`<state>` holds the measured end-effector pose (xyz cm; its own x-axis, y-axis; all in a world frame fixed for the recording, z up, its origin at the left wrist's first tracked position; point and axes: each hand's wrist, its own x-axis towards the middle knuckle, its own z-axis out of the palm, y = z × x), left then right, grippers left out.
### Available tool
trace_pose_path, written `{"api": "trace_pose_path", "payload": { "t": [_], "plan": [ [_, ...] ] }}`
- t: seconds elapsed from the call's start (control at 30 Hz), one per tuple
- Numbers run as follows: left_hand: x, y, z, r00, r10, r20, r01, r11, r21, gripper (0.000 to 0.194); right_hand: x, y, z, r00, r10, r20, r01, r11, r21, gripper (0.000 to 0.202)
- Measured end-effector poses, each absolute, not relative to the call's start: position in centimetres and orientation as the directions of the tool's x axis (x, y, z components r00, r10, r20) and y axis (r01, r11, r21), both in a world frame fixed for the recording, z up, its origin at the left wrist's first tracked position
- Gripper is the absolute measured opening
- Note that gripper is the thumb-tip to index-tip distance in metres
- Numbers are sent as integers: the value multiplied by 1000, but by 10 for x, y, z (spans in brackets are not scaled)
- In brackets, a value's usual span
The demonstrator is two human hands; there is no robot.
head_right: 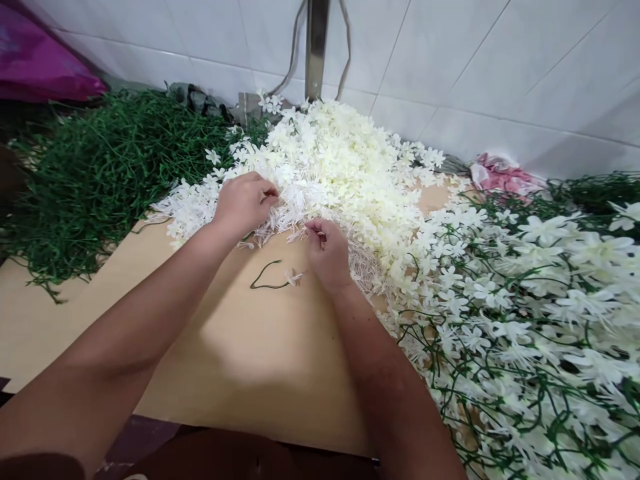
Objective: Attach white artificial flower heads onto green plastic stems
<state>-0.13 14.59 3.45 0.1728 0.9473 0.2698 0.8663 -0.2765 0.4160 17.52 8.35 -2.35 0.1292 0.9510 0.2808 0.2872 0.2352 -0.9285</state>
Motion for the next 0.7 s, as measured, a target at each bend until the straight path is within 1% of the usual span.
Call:
{"api": "trace_pose_path", "payload": {
  "t": [0.07, 0.13, 0.2, 0.23, 0.27, 0.33, 0.37, 0.47, 0.57, 0.7],
  "plan": [
    [-5, 147, 36, 130, 949, 285, 821, -265, 506, 11, 176, 84, -21, 152, 959, 240, 210, 206, -956, 15],
    [-12, 143, 42, 47, 966, 255, 720, -210, 662, 7, 174, 85, -17, 178, 964, 197, 119, 177, -977, 16],
    [-16, 135, 50, -24, 987, 157, 510, -123, 851, 6, 170, 84, -12, 187, 969, 162, 41, 158, -987, 18],
    [-16, 129, 54, -34, 996, 86, 366, -67, 928, 7, 168, 83, -9, 182, 972, 148, 9, 149, -989, 19],
    [-16, 122, 56, -7, 1000, 3, 218, -1, 976, 9, 166, 82, -7, 171, 976, 138, -18, 143, -990, 20],
    [-11, 108, 57, 94, 982, -163, -2, 164, 986, 15, 161, 79, -5, 139, 982, 129, -48, 137, -989, 21],
    [-8, 102, 56, 147, 961, -234, -69, 246, 967, 17, 159, 77, -4, 120, 985, 127, -49, 133, -990, 22],
    [2, 88, 47, 234, 898, -374, -172, 416, 893, 16, 155, 74, -6, 73, 991, 115, -42, 119, -992, 26],
    [10, 84, 39, 246, 867, -433, -218, 485, 847, 10, 153, 72, -8, 39, 995, 92, -86, 95, -992, 28],
    [16, 86, 34, 244, 862, -445, -228, 497, 837, 8, 152, 70, -6, 2, 996, 95, -145, 94, -985, 25]
  ]
}}
